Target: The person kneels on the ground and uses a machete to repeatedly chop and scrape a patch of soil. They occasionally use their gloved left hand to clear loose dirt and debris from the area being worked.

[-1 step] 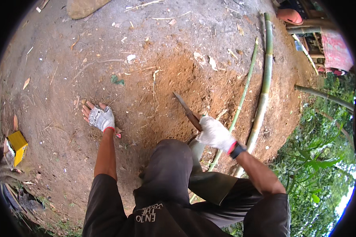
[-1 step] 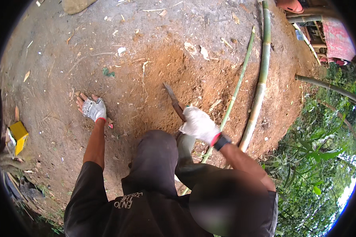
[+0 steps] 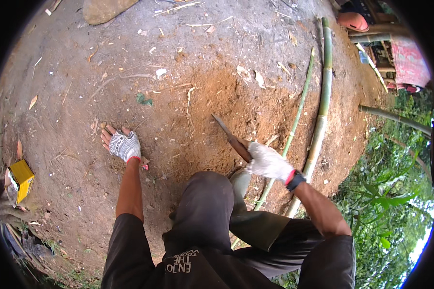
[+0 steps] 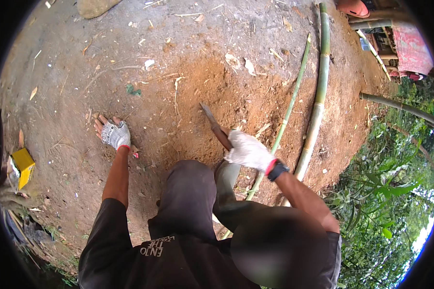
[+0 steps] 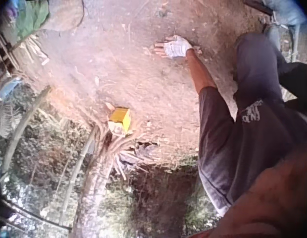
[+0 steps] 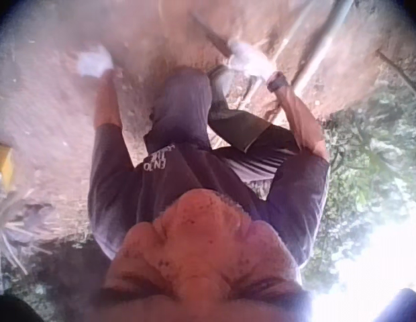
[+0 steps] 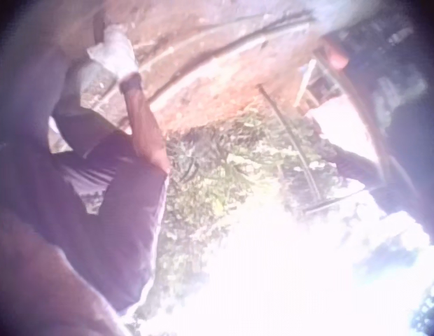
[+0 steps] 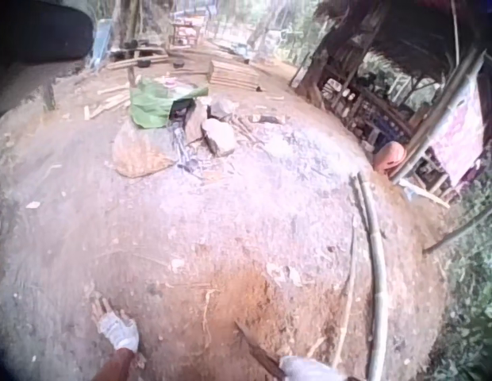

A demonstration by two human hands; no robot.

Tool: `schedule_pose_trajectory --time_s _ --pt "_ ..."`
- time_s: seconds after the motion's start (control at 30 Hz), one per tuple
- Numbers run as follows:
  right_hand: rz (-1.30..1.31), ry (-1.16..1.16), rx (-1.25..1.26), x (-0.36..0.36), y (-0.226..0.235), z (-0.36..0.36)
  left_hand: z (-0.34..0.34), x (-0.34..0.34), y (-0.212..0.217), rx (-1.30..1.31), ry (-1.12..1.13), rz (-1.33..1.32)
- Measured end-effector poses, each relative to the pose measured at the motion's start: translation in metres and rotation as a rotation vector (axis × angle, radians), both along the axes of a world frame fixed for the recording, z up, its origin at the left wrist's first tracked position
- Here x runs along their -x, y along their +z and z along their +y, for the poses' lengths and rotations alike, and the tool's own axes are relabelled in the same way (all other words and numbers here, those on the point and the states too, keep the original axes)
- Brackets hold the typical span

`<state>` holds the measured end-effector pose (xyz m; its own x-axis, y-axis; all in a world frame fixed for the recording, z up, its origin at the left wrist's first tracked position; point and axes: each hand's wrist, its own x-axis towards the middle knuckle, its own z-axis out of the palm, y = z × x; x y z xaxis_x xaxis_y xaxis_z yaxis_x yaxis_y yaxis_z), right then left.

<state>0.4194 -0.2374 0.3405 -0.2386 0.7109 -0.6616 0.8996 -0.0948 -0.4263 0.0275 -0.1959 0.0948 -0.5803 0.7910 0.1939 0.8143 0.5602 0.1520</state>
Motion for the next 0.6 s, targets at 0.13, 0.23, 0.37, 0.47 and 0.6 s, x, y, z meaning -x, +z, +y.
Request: schedule_pose_trajectory --time_s 0.13,0.23,0.37,0.47,0.6 --pt "0.016 -0.056 -0.251 -0.031 -0.014 0.037 0.011 0.016 -0.012 0.019 0.025 0.035" --pt "0.164 -0.131 -0.19 -0.047 -0.032 0.102 0.029 0.012 -0.046 -0.029 -0.006 0.029" --pt "0.168 -0.264 -0.115 0.045 -0.048 0.087 0.017 0.012 -0.065 -0.014 -0.002 0.036" --pt "-0.073 -0.276 -0.243 0.087 -0.036 0.07 0.023 0.01 -0.062 -0.042 0.0 0.03" --pt "-0.002 -0.207 -0.286 0.081 -0.031 0.056 0.027 -0.011 -0.05 -0.01 0.019 0.024"
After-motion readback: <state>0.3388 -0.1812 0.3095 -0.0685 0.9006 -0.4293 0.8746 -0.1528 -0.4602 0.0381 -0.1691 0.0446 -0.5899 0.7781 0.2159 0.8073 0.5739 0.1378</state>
